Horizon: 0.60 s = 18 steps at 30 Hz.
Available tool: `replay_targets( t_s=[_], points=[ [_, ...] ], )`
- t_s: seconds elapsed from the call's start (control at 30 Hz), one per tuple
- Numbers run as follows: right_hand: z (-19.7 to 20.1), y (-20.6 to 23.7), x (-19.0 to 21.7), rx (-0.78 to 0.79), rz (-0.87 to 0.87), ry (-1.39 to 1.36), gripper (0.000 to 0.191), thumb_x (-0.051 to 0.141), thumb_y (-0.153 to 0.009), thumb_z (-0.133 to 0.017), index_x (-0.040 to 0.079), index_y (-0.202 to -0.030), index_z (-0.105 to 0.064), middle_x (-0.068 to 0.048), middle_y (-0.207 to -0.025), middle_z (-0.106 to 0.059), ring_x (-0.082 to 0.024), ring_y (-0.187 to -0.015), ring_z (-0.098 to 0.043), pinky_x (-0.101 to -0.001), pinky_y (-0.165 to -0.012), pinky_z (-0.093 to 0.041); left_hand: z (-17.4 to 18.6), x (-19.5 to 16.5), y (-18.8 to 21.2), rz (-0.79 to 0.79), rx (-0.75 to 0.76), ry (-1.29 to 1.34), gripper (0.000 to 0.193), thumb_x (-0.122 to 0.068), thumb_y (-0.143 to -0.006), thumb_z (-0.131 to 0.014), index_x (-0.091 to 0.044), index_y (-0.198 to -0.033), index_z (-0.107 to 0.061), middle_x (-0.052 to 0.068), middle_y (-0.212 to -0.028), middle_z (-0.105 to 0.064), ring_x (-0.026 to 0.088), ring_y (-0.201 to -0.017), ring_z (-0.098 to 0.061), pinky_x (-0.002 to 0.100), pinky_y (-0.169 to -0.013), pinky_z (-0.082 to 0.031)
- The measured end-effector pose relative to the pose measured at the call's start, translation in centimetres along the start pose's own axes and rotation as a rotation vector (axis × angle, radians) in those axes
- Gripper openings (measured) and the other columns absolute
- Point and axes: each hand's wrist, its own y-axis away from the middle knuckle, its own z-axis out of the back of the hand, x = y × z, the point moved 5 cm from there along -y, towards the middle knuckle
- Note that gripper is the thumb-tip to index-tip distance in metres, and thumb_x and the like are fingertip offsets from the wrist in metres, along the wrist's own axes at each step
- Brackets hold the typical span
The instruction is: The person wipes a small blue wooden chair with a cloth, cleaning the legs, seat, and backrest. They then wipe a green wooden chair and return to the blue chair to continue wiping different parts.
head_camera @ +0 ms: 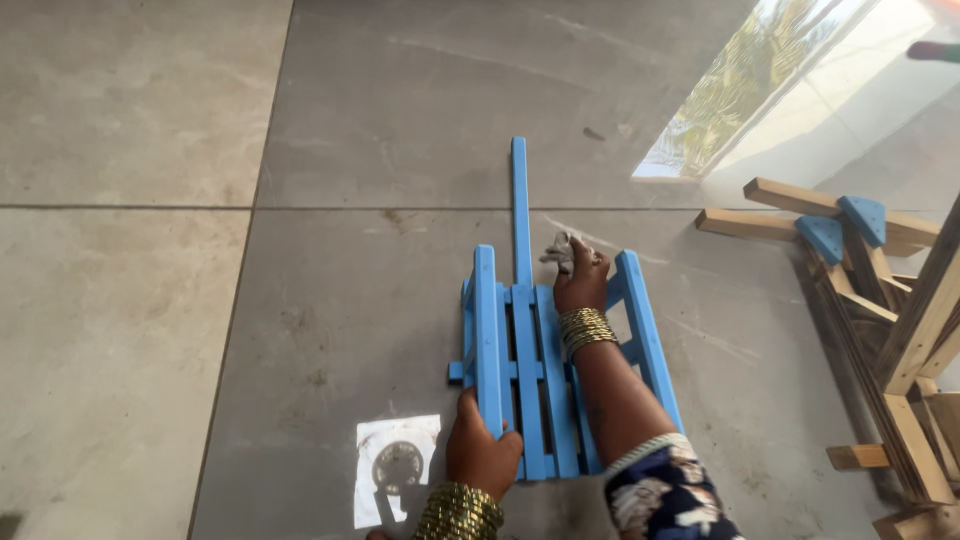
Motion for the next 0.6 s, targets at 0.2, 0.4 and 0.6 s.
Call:
replay_targets(
  t_s=[0.2, 0.4, 0.6],
  points=[
    [-0.3, 10.9, 5.9, 0.465, 0.51, 0.113, 0.044, 0.027, -0.086, -0.069, 0.009, -0.126, -0.065, -0.015, -0.15, -0.05, -0.04, -0.143, -0.037, -0.0567, -0.115, -0.029, -0.9, 1.0, -0.3, -0.033, -0.038, 0.05, 0.072, -0.008, -0.07, -0.07, -0.006, -0.138, -0.046, 0.013, -0.103, -0.07, 0.026, -0.089, -0.074, 0.04, -0.08, -0.06],
    [9.2, 22.6, 8.5, 0.626, 0.687, -0.047, 0.044, 0.025, -0.087, -0.062, 0.007, -0.126, -0.065, -0.02, -0.131, -0.059, -0.042, -0.133, -0.049, -0.055, -0.111, -0.036, -0.3, 2.2, -1.0, -0.059, -0.068, 0.036, 0.065, -0.012, -0.07, -0.072, -0.005, -0.132, -0.051, 0.012, -0.097, -0.074, 0.027, -0.087, -0.074, 0.038, -0.082, -0.059],
    [16.1, 30.2, 6.3, 0.936, 0.75, 0.046, 0.033, 0.036, -0.093, -0.072, 0.011, -0.115, -0.066, -0.013, -0.121, -0.062, -0.036, -0.123, -0.059, -0.0548, -0.108, -0.042, -0.4, 2.1, -1.0, -0.137, -0.122, 0.096, 0.059, -0.012, -0.075, -0.069, -0.004, -0.131, -0.053, 0.014, -0.1, -0.073, 0.028, -0.086, -0.072, 0.041, -0.08, -0.057]
  ],
)
